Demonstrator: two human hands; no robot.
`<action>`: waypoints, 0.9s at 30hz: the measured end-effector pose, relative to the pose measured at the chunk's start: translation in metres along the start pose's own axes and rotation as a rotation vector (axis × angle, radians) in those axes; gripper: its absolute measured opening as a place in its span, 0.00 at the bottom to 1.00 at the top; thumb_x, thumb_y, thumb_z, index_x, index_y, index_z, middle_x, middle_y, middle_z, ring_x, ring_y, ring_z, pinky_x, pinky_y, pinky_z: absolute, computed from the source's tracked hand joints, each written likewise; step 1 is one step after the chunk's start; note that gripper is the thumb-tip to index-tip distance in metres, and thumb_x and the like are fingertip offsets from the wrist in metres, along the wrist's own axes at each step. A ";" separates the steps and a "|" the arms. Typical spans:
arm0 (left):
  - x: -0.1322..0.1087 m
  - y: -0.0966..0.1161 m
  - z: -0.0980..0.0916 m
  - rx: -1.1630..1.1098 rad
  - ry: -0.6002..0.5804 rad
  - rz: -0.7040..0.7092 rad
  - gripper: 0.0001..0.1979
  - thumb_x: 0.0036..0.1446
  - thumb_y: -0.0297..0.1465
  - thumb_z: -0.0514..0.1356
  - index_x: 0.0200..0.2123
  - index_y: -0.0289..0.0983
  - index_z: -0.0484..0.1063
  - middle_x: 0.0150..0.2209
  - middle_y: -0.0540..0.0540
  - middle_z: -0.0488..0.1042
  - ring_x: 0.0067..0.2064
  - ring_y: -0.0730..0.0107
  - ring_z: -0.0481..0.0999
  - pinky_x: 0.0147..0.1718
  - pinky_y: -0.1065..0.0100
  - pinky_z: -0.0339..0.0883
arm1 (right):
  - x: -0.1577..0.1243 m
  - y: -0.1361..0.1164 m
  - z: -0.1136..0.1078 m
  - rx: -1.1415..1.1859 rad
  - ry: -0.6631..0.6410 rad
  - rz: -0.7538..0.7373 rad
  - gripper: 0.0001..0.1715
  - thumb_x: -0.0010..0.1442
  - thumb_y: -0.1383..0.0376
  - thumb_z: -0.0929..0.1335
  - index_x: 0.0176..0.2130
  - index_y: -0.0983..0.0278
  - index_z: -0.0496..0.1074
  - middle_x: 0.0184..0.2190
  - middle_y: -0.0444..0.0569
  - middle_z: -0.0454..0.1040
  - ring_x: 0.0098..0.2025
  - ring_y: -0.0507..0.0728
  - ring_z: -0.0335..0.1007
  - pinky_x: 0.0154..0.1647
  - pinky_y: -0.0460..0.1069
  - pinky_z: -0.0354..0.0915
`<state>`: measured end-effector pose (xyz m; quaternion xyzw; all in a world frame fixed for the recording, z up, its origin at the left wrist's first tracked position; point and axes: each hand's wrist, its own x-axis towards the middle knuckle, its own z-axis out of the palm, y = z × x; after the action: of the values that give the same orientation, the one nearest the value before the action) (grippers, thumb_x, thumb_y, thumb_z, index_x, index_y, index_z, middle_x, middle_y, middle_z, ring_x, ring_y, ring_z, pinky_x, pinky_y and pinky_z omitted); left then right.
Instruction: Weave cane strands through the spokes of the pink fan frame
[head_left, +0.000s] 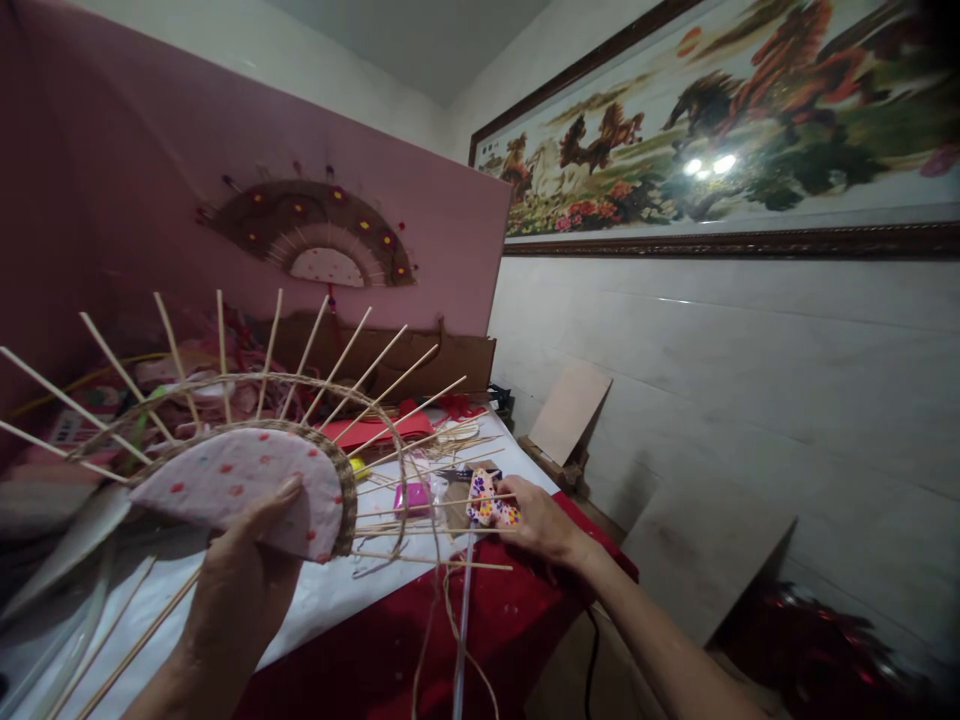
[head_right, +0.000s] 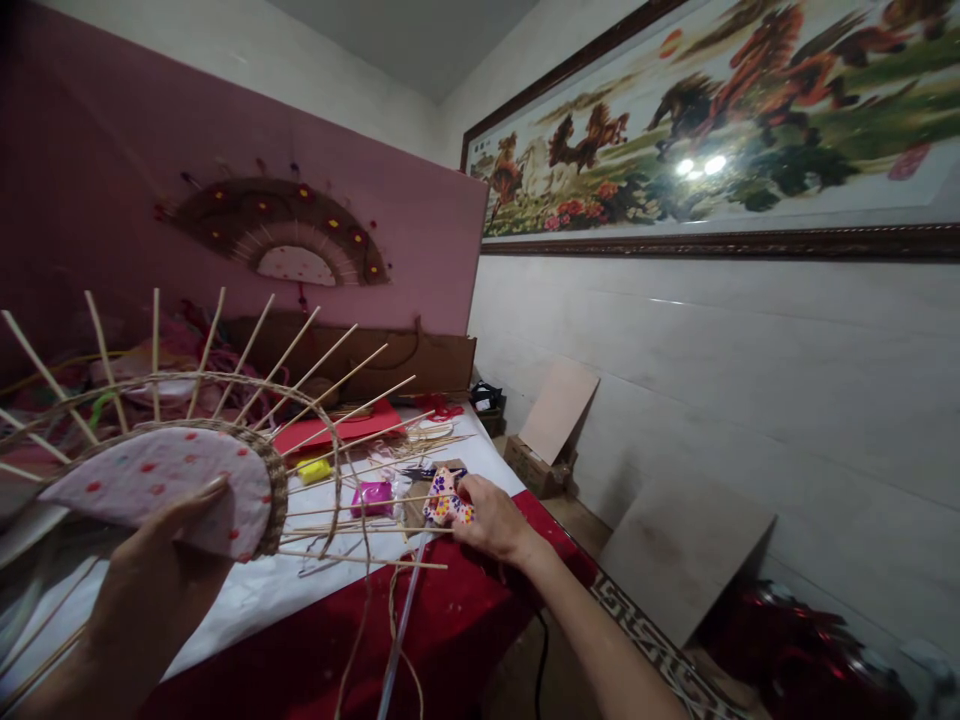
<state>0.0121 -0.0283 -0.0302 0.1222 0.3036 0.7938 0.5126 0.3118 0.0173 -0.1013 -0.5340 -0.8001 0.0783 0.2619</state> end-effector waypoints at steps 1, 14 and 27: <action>-0.001 0.001 0.001 -0.004 0.003 0.002 0.11 0.46 0.14 0.58 0.28 0.34 0.74 0.27 0.53 0.77 0.27 0.79 0.76 0.31 0.82 0.72 | -0.001 0.002 -0.002 0.013 -0.010 -0.013 0.12 0.49 0.63 0.69 0.36 0.64 0.69 0.35 0.49 0.72 0.36 0.56 0.66 0.38 0.49 0.60; -0.009 0.003 0.010 0.037 0.043 -0.034 0.12 0.51 0.14 0.57 0.28 0.34 0.74 0.26 0.53 0.76 0.28 0.80 0.75 0.32 0.83 0.72 | 0.070 0.044 0.010 0.051 -0.063 0.158 0.06 0.58 0.68 0.68 0.37 0.67 0.74 0.38 0.50 0.75 0.40 0.55 0.71 0.43 0.51 0.66; -0.005 0.002 0.006 0.083 0.054 -0.036 0.11 0.50 0.15 0.58 0.26 0.37 0.74 0.26 0.54 0.75 0.28 0.82 0.74 0.34 0.84 0.71 | 0.102 0.053 0.004 0.044 -0.334 0.178 0.13 0.61 0.61 0.67 0.43 0.68 0.71 0.41 0.47 0.73 0.39 0.55 0.71 0.38 0.52 0.70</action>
<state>0.0158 -0.0316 -0.0238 0.1164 0.3523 0.7741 0.5128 0.3231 0.1317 -0.0916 -0.5764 -0.7800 0.2063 0.1292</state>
